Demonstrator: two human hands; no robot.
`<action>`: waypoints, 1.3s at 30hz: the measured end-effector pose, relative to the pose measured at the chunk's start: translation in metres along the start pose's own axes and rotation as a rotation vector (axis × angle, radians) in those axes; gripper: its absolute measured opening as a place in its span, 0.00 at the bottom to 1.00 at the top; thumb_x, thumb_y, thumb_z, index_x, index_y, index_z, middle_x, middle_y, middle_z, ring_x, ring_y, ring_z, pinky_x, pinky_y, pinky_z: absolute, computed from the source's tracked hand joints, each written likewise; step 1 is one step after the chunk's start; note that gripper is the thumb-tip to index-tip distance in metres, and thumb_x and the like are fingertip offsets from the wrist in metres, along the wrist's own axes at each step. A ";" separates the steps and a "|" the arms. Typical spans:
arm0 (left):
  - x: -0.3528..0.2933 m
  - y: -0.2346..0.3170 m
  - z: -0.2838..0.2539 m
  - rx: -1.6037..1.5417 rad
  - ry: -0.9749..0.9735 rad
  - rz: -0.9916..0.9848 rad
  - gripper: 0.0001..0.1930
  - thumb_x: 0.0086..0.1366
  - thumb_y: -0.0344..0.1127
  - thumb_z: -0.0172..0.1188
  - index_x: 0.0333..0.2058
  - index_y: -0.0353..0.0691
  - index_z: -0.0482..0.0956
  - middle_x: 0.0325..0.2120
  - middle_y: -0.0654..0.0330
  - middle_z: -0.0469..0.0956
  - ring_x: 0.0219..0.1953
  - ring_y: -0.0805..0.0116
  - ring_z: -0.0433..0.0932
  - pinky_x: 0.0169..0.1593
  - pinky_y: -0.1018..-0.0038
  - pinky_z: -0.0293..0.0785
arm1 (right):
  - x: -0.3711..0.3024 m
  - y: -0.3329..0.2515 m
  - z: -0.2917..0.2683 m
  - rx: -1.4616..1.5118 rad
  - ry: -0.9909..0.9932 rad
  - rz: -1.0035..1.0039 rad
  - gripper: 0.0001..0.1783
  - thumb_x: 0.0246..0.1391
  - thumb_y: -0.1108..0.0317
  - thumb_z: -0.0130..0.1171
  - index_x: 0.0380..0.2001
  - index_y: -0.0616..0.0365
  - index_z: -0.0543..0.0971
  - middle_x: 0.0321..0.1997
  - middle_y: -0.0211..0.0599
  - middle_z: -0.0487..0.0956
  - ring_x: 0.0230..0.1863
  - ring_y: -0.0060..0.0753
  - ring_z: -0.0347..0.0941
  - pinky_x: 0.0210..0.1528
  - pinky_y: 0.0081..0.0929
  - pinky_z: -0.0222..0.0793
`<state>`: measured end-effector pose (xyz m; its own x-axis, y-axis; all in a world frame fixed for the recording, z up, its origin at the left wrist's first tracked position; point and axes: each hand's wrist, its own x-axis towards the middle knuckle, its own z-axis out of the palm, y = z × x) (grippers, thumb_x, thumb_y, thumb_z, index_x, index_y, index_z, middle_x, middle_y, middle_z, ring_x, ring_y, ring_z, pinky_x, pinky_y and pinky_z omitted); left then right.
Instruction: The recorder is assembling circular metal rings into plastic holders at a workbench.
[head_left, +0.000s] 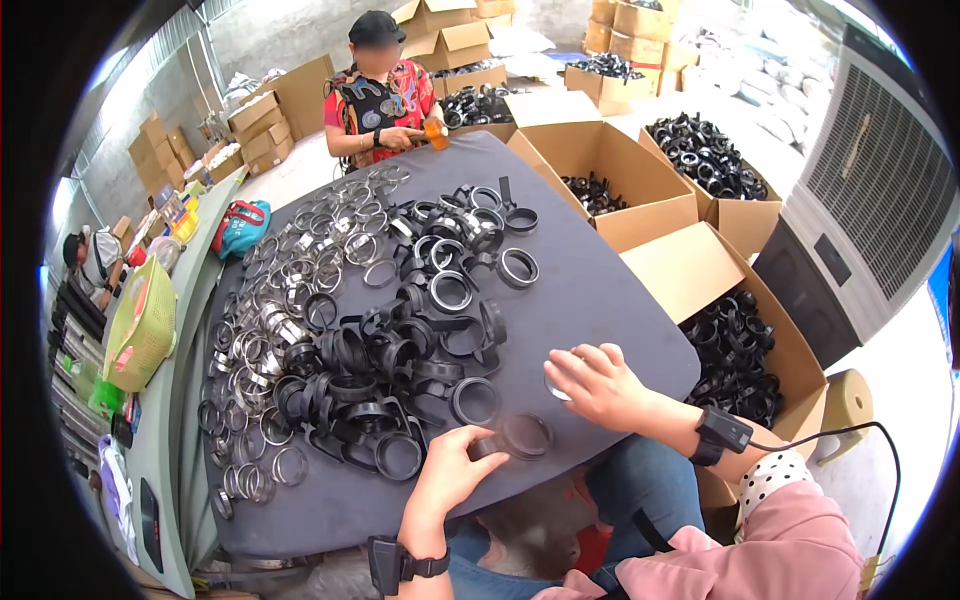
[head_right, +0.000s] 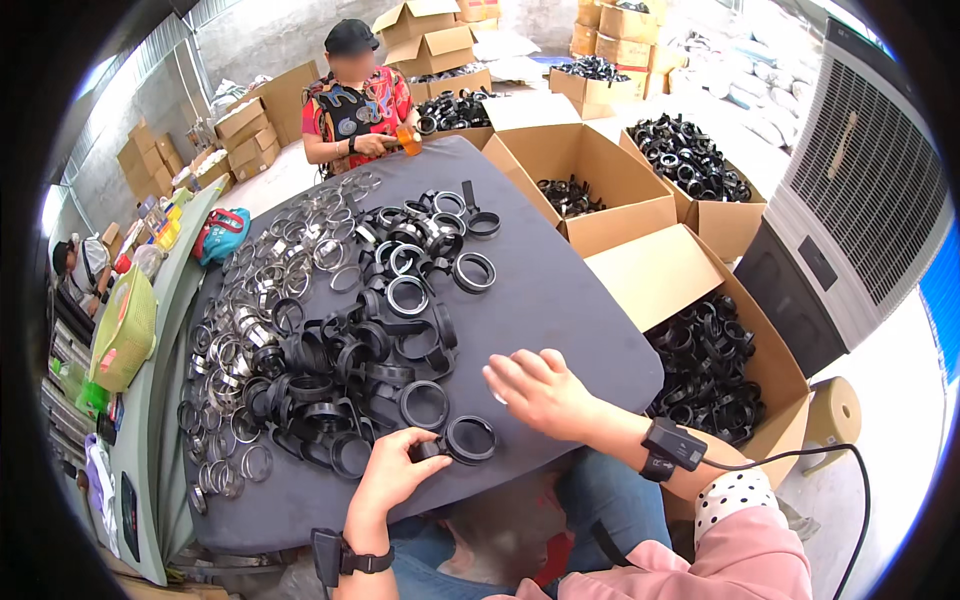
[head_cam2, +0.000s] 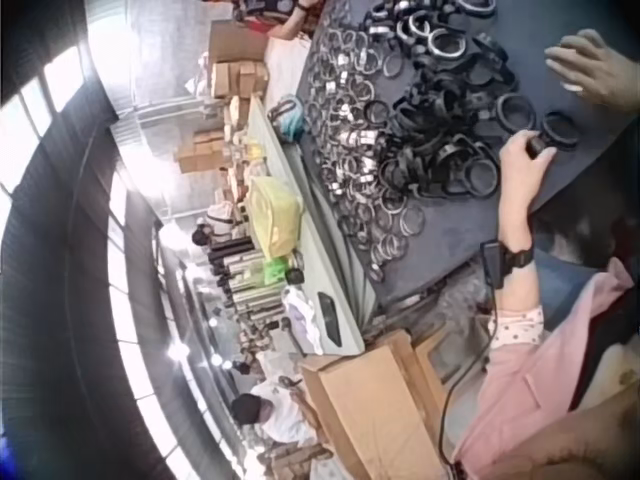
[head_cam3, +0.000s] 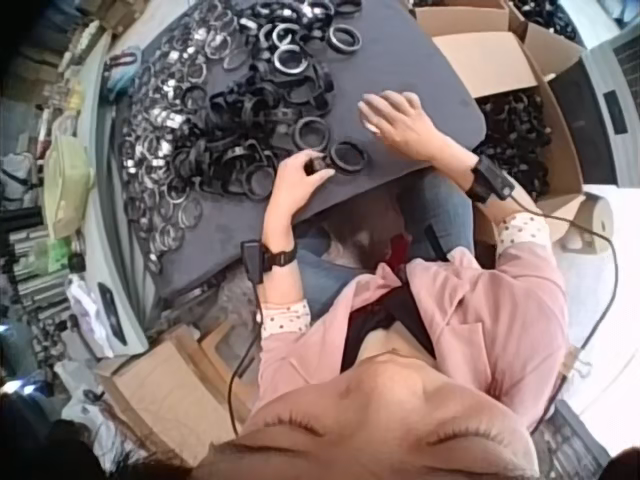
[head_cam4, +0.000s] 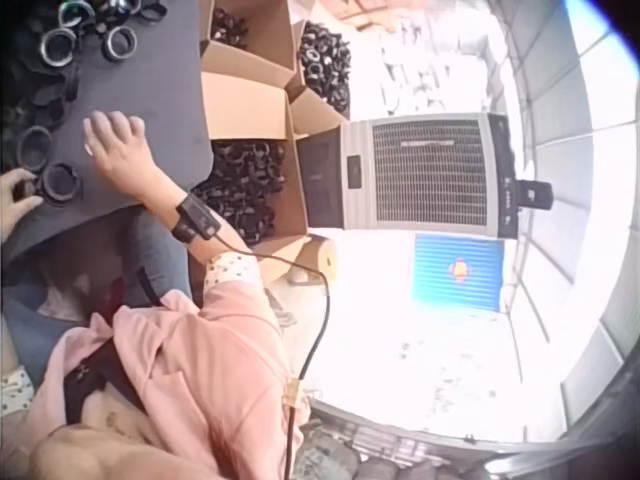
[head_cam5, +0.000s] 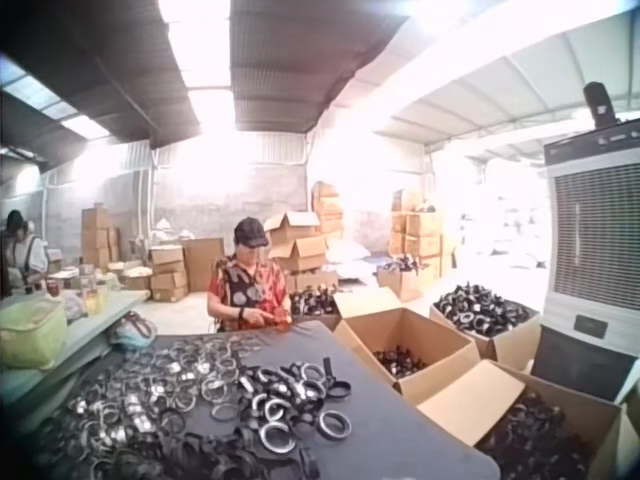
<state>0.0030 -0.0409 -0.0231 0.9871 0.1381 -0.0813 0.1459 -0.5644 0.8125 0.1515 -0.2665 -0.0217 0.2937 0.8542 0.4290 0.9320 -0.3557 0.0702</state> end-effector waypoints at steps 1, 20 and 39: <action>0.000 0.000 0.000 -0.003 -0.003 -0.046 0.22 0.49 0.36 0.71 0.42 0.33 0.79 0.30 0.54 0.80 0.31 0.68 0.77 0.38 0.73 0.73 | 0.004 -0.003 -0.007 -0.157 0.113 -0.134 0.29 0.45 0.65 0.62 0.53 0.58 0.72 0.56 0.38 0.70 0.51 0.35 0.66 0.51 0.35 0.57; 0.005 -0.004 0.012 0.123 -0.077 -0.100 0.21 0.49 0.40 0.69 0.33 0.31 0.70 0.29 0.46 0.78 0.33 0.51 0.79 0.39 0.65 0.73 | 0.012 -0.007 -0.025 0.187 0.525 -0.264 0.37 0.36 0.65 0.73 0.50 0.51 0.63 0.56 0.46 0.73 0.48 0.44 0.69 0.49 0.42 0.65; 0.009 0.005 0.019 0.087 -0.181 -0.087 0.16 0.56 0.42 0.60 0.35 0.34 0.79 0.27 0.46 0.80 0.32 0.47 0.79 0.38 0.62 0.74 | 0.017 -0.066 0.060 0.701 0.050 0.284 0.31 0.52 0.64 0.56 0.58 0.64 0.64 0.55 0.55 0.63 0.55 0.55 0.59 0.59 0.46 0.57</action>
<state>0.0134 -0.0580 -0.0313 0.9652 0.0455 -0.2576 0.2285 -0.6261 0.7455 0.1073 -0.2058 -0.0731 0.5484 0.7416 0.3863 0.7437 -0.2214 -0.6308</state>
